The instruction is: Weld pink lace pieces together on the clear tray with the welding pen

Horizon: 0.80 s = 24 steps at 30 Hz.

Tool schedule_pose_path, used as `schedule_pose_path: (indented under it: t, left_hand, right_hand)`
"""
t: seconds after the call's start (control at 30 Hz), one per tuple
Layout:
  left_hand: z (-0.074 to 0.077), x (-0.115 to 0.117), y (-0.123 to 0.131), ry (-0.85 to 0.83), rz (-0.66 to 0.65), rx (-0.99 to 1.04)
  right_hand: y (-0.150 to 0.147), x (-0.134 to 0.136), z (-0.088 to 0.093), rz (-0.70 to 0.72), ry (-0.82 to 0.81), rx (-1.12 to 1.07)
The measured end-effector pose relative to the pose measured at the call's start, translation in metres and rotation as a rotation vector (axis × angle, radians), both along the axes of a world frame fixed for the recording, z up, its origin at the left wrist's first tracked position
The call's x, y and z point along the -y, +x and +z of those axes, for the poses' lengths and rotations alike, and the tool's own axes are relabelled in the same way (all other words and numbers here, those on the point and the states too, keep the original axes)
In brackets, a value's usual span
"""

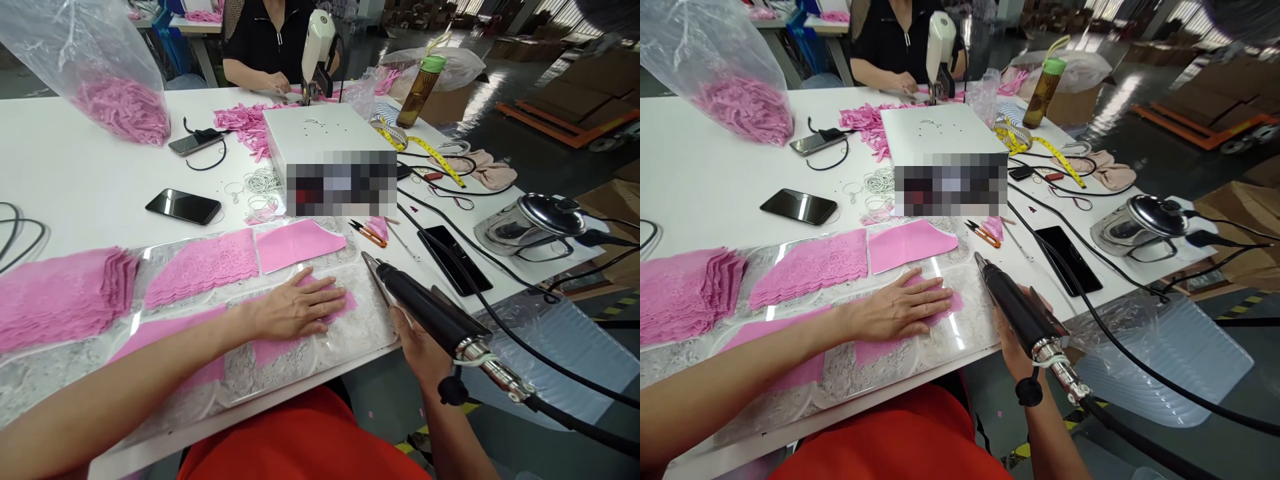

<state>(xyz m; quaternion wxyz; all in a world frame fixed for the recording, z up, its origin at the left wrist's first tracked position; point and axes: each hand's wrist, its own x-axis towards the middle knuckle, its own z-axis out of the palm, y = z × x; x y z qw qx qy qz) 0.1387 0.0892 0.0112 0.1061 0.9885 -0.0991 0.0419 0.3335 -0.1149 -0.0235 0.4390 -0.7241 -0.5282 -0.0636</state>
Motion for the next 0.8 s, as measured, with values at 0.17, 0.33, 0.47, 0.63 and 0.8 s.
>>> schedule_pose_path:
  t: [0.17, 0.33, 0.47, 0.63, 0.8]
  left_hand:
    - [0.000, 0.000, -0.001, -0.011, 0.001, -0.024]
    - [-0.005, 0.002, -0.001, -0.002, -0.002, -0.060]
    - [-0.007, 0.002, -0.001, 0.010, -0.007, -0.055]
    - [-0.007, 0.002, 0.000, 0.022, -0.008, -0.048]
    - [-0.004, 0.004, 0.001, 0.023, -0.004, -0.038]
  right_hand:
    - [-0.008, -0.017, 0.018, -0.095, 0.203, -0.271]
    - [-0.008, -0.030, 0.008, -0.103, 0.370, -0.440]
    - [0.007, -0.042, -0.003, -0.171, 0.519, -0.477]
    - [0.031, -0.050, 0.007, -0.230, 0.622, -0.395]
    - [0.029, -0.035, 0.041, -0.236, 0.687, -0.533]
